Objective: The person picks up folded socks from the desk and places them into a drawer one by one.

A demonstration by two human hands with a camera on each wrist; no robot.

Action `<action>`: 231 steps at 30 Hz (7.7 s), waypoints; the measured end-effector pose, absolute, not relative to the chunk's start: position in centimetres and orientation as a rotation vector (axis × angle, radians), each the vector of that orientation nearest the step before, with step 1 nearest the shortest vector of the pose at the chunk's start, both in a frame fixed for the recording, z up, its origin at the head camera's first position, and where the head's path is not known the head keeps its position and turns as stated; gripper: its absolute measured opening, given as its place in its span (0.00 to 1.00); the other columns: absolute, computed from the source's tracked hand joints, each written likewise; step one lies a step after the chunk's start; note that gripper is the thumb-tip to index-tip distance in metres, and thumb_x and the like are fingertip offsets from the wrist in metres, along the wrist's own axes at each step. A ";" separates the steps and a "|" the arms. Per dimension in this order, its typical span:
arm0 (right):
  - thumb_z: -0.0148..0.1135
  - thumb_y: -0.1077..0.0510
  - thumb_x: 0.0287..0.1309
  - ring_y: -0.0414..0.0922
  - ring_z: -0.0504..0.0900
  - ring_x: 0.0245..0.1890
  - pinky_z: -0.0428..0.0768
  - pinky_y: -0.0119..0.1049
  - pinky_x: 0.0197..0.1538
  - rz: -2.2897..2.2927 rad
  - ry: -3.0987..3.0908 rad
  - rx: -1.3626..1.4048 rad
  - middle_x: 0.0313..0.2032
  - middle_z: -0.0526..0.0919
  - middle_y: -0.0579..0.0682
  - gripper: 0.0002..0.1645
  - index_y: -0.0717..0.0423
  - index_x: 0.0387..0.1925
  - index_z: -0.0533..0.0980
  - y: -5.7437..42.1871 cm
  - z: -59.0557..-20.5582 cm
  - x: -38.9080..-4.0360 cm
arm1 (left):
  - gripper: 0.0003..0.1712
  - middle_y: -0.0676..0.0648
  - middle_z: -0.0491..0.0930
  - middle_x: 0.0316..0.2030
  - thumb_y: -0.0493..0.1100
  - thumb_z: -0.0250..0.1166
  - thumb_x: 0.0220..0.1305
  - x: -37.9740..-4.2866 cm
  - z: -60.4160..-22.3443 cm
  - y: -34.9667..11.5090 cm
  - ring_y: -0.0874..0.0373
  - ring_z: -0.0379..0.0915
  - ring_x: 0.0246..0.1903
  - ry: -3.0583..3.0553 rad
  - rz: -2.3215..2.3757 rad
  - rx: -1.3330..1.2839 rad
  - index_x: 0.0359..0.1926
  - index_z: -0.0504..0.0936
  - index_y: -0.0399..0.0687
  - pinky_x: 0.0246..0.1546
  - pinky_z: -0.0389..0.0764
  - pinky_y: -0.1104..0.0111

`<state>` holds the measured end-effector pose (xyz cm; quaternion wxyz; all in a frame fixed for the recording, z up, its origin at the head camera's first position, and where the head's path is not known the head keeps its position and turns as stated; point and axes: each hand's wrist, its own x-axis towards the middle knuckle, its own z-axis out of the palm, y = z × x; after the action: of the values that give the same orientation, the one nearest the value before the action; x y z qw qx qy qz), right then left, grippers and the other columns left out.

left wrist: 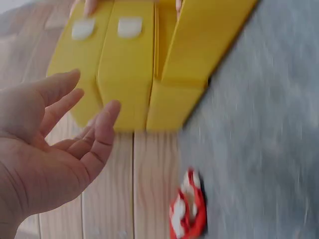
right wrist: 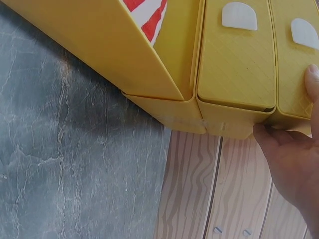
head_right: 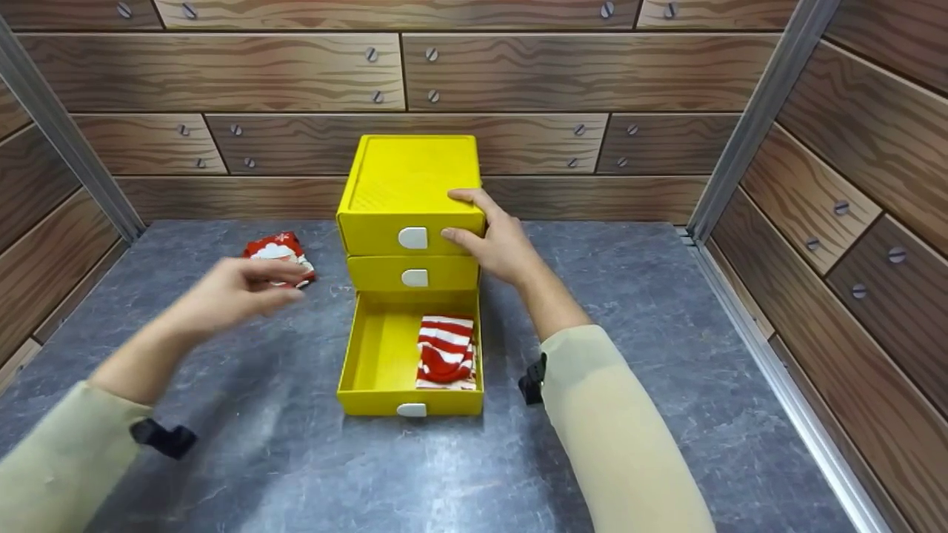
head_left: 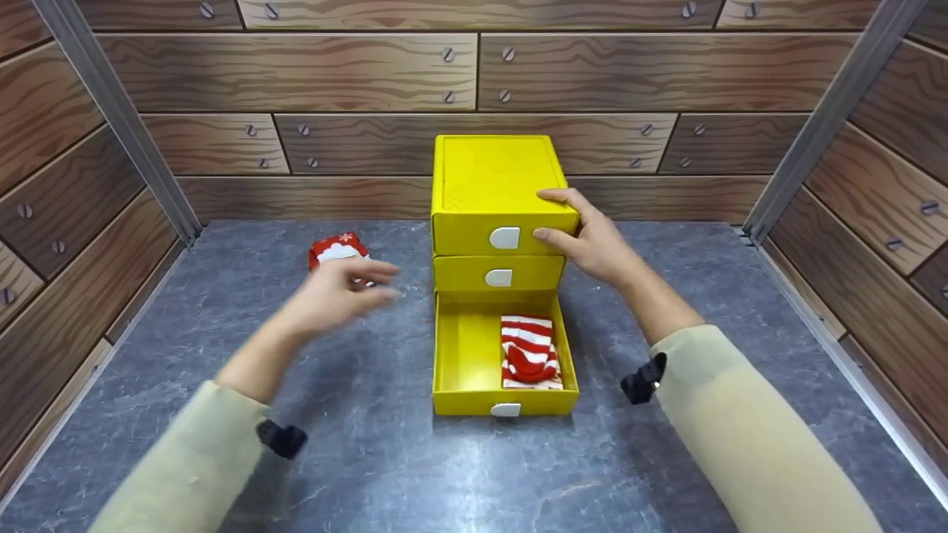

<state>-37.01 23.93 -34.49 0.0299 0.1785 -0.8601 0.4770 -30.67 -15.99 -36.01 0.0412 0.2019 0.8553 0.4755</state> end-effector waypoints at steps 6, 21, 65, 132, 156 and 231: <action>0.68 0.48 0.73 0.54 0.77 0.58 0.78 0.49 0.60 1.488 -2.642 0.548 0.66 0.72 0.58 0.37 0.41 0.77 0.66 23.8 -34.4 -36.9 | 0.24 0.33 0.83 0.58 0.40 0.71 0.72 -33.0 -36.5 -20.3 0.56 0.82 0.48 2.619 1.655 0.383 0.65 0.83 0.36 0.42 0.84 0.71; 0.69 0.50 0.73 0.54 0.78 0.56 0.80 0.49 0.57 1.519 -2.615 0.553 0.65 0.72 0.58 0.36 0.41 0.76 0.67 23.7 -34.4 -36.6 | 0.31 0.29 0.71 0.70 0.42 0.66 0.77 -38.6 -41.8 -25.1 0.40 0.68 0.69 2.679 1.698 -0.021 0.75 0.72 0.38 0.64 0.74 0.56; 0.68 0.49 0.73 0.53 0.78 0.57 0.79 0.47 0.58 1.488 -2.625 0.550 0.65 0.73 0.58 0.36 0.41 0.77 0.66 23.8 -34.4 -36.7 | 0.33 0.29 0.67 0.73 0.50 0.71 0.71 -39.2 -46.1 -23.8 0.37 0.61 0.72 2.727 1.273 0.146 0.71 0.78 0.39 0.72 0.64 0.44; 0.68 0.51 0.73 0.52 0.78 0.56 0.81 0.48 0.57 1.527 -2.606 0.582 0.64 0.73 0.58 0.36 0.42 0.77 0.66 23.8 -34.5 -36.7 | 0.36 0.32 0.71 0.72 0.39 0.76 0.66 -38.3 -46.0 -18.8 0.41 0.66 0.71 2.916 1.283 0.082 0.73 0.77 0.45 0.70 0.68 0.53; 0.68 0.48 0.73 0.54 0.77 0.56 0.79 0.49 0.57 1.488 -2.634 0.564 0.65 0.73 0.59 0.37 0.41 0.77 0.66 23.7 -34.4 -36.8 | 0.33 0.37 0.76 0.69 0.40 0.76 0.66 -33.4 -42.9 -17.9 0.52 0.73 0.60 2.801 1.569 0.102 0.71 0.80 0.48 0.53 0.77 0.69; 0.68 0.48 0.73 0.54 0.78 0.56 0.80 0.49 0.57 1.508 -2.616 0.565 0.64 0.73 0.59 0.37 0.42 0.77 0.66 23.7 -34.5 -36.8 | 0.28 0.44 0.87 0.56 0.36 0.79 0.61 -26.9 -42.3 -4.8 0.53 0.77 0.43 2.834 1.405 0.491 0.63 0.87 0.46 0.40 0.79 0.65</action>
<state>-36.75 23.69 -34.49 0.0350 0.1838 -0.8511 0.4905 -26.85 -4.79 -42.32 -0.0298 0.1534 0.8850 0.4386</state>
